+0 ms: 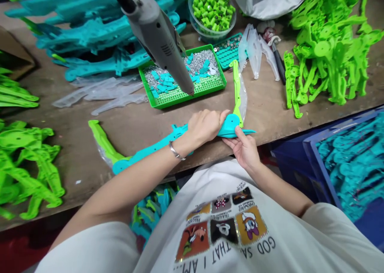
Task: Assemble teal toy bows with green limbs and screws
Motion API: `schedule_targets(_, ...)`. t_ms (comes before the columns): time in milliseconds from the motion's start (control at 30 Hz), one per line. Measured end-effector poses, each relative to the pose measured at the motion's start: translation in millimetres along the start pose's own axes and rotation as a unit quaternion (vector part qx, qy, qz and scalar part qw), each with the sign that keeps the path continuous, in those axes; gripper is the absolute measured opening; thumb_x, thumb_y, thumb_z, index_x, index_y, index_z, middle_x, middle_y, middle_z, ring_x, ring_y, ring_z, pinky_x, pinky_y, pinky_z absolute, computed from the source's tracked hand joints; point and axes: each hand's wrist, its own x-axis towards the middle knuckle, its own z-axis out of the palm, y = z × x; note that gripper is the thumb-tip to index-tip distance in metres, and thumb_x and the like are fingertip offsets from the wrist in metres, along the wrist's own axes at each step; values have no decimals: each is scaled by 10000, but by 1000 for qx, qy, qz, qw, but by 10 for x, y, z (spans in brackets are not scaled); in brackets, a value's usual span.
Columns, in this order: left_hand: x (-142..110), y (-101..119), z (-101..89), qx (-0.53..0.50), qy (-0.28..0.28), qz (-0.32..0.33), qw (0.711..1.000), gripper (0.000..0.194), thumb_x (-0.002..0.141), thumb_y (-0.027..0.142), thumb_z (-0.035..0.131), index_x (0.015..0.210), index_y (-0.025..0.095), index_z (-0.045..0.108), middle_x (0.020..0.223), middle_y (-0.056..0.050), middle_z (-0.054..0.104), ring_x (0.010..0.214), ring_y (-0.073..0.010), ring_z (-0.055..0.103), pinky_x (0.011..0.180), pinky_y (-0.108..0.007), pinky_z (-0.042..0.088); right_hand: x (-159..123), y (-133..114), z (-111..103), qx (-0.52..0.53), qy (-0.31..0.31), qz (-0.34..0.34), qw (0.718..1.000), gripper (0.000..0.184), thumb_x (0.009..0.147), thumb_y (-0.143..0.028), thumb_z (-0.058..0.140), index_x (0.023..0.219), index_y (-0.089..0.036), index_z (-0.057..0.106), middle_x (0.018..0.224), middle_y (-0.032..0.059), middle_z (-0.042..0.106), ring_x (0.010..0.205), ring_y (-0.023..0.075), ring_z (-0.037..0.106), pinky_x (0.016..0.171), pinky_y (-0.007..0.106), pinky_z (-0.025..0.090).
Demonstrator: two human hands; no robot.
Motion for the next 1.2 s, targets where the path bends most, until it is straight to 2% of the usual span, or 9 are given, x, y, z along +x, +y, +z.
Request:
schedule_targets(133, -11, 33, -24, -12, -7, 4, 1000, 934, 1018, 726, 61, 1099, 158, 798, 1048, -236, 782, 1019, -392, 746, 833, -441, 512, 12, 64, 21, -7, -4, -27, 1000, 417, 709, -457, 917, 963, -171, 754, 1002, 71, 815, 1031, 260, 769, 1020, 491, 620)
schedule_targets(333, 7, 119, -27, -39, -30, 20, 999, 920, 1026, 702, 34, 1049, 164, 780, 1034, -232, 779, 1021, -407, 739, 828, -444, 500, -61, 193, 53, -22, -40, 0, 999, 372, 755, -476, 875, 970, -197, 757, 992, 48, 815, 1006, 236, 772, 1002, 451, 622)
schedule_targets(500, -39, 5, -92, -74, -49, 25, 996, 825, 1039, 693, 90, 1012, 205, 755, 986, -185, 780, 967, -360, 733, 785, -397, 478, -19, -190, -266, -124, -142, 44, 981, 496, 657, -262, 922, 1119, -211, 748, 1086, 44, 814, 1013, 209, 771, 989, 368, 610)
schedule_targets(600, -156, -45, -166, -76, -52, 43, 995, 696, 1064, 630, 142, 1161, 221, 698, 986, -143, 773, 926, -328, 728, 764, -375, 470, 64, -490, -386, -155, -170, 30, 973, 542, 703, -242, 876, 1219, -217, 712, 1127, 67, 808, 993, 213, 779, 891, 334, 627)
schedule_targets(767, -352, -33, -215, -74, -37, 54, 995, 655, 1075, 591, 183, 1545, 204, 422, 910, -93, 755, 878, -316, 730, 788, -378, 492, 93, -563, -171, -193, -185, 27, 963, 417, 775, -357, 870, 1140, -201, 739, 874, 17, 792, 747, 150, 735, 743, 287, 614)
schedule_targets(900, -390, -56, -182, -75, -36, 71, 994, 770, 1059, 642, 158, 1646, 150, 240, 803, -63, 723, 772, -285, 719, 798, -374, 509, 90, -489, 50, -187, -155, -35, 969, 353, 764, -403, 882, 1043, -213, 781, 812, -11, 757, 718, 132, 689, 762, 289, 600)
schedule_targets(1033, -403, -108, -184, -105, -18, 82, 991, 892, 1031, 706, 161, 1663, 77, 139, 762, -64, 699, 677, -266, 682, 762, -375, 511, 140, -519, 112, -221, -169, -82, 957, 328, 775, -424, 865, 1019, -215, 796, 814, -9, 744, 722, 129, 657, 751, 286, 591)
schedule_targets(1133, -448, -130, -204, -146, -26, 99, 984, 934, 1018, 733, 186, 1669, 73, 68, 752, -52, 689, 613, -232, 643, 733, -358, 502, 130, -574, 75, -265, -192, -117, 937, 321, 832, -407, 815, 1098, -231, 784, 836, -7, 727, 759, 135, 658, 768, 289, 600)
schedule_targets(1200, -490, -135, -206, -177, -41, 106, 978, 965, 1008, 755, 190, 1672, 77, 14, 769, -56, 701, 581, -212, 615, 727, -349, 497, 92, -630, 32, -312, -224, -140, 912, 496, 840, -381, 812, 1309, -260, 708, 1032, 24, 743, 871, 157, 690, 822, 306, 619)
